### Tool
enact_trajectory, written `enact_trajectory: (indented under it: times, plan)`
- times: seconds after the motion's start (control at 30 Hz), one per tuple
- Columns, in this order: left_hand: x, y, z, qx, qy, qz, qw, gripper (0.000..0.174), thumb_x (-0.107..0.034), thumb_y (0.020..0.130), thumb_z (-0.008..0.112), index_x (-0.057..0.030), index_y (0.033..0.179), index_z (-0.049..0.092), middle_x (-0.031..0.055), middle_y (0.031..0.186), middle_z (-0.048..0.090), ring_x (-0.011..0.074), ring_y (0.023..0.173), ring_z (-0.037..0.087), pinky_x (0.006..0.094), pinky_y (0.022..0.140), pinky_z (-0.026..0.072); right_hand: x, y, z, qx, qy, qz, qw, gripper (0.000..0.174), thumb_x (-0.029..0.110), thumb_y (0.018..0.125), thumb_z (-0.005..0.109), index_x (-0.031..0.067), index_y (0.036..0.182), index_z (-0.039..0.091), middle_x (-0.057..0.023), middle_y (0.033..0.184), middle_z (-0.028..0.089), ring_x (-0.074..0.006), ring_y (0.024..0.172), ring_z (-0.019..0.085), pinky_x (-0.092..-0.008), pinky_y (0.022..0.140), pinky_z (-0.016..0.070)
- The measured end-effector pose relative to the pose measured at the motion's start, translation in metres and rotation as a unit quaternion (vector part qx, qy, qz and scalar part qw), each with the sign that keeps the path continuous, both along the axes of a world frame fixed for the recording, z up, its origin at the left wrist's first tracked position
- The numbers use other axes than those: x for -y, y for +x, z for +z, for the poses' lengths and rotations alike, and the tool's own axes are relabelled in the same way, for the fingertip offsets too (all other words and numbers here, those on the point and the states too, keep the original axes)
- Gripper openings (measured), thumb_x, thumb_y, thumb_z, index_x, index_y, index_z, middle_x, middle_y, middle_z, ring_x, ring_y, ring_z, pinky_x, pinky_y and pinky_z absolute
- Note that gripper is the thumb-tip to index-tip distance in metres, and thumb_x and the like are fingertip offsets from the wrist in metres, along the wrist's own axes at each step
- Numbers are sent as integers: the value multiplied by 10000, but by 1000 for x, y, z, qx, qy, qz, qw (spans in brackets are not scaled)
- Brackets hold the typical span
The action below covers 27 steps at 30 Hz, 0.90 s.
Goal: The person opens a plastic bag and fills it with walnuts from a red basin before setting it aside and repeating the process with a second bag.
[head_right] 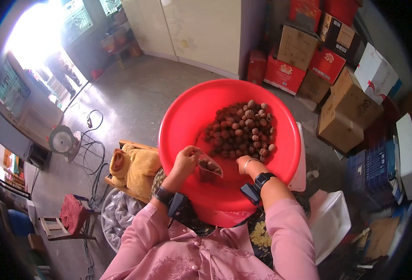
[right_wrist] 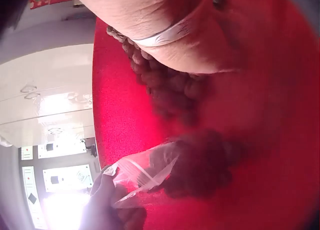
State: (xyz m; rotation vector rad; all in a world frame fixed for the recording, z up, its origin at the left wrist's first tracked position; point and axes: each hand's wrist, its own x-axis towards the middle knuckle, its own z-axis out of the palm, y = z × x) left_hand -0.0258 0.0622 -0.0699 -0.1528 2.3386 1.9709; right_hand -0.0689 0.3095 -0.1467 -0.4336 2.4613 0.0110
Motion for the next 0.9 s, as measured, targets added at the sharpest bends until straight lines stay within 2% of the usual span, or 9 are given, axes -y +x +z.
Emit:
enact_trajectory:
  times: [0.03,0.1,0.13,0.27,0.43,0.53,0.63,0.73,0.9]
  plan:
    - [0,2,5,0,2,3,1000,137,-155,925,574,-44,961,646,6,650,551,75,474,473,233,402,368,1,2,12,0,2,3,1000,389,106,723,631,99,1112,641,-168,1126,645,-351,1041,613,-412,895,501]
    - [1,2,16,57,-4,-7,998,146,-96,900,572,9,973,643,91,836,668,159,761,634,276,664,501,10,2,43,-76,-191,-94,974,243,90,746,592,97,980,655,-183,1074,646,-358,1007,619,-437,854,503]
    - [2,2,15,56,1,-1,998,146,-96,900,572,9,973,643,91,836,668,159,761,634,276,664,501,23,7,66,-198,-305,-99,926,147,122,754,613,80,894,620,-181,930,645,-366,898,625,-440,792,505]
    - [1,-1,9,28,7,-12,1000,140,-79,898,566,21,955,644,96,836,671,158,758,635,278,667,506,51,33,122,-194,-514,-78,832,198,127,764,663,72,941,592,-145,892,601,-316,830,628,-379,755,522]
    - [0,-3,-2,-1,94,0,996,123,-55,883,567,24,932,648,102,825,670,171,751,637,284,669,506,66,56,136,-200,-485,-4,852,241,158,779,695,78,984,596,-142,942,582,-330,864,619,-394,778,514]
    - [2,-2,-1,-24,13,8,1000,109,-48,872,574,14,909,654,100,798,666,176,728,635,292,648,504,65,60,137,-223,-432,-16,873,341,270,772,726,76,1000,563,-164,1003,562,-369,930,592,-433,808,495]
    - [0,-4,-6,-32,0,12,999,119,-27,861,549,-4,887,663,91,756,658,177,688,626,310,588,495,69,71,120,-238,-255,-50,936,504,352,716,771,72,1006,468,-193,1006,567,-415,927,576,-484,775,482]
    - [-1,-2,-8,-63,80,-8,995,153,5,851,488,14,854,640,100,715,641,184,619,607,324,534,488,68,71,90,-210,-217,-27,953,305,238,791,697,63,959,513,-241,915,628,-448,904,592,-512,755,484]
    - [0,4,-5,-50,12,24,998,125,-89,906,536,-3,876,622,114,695,625,203,593,615,341,496,492,55,65,95,-267,-321,-30,908,51,89,769,615,41,787,608,-198,747,630,-397,758,622,-454,660,494]
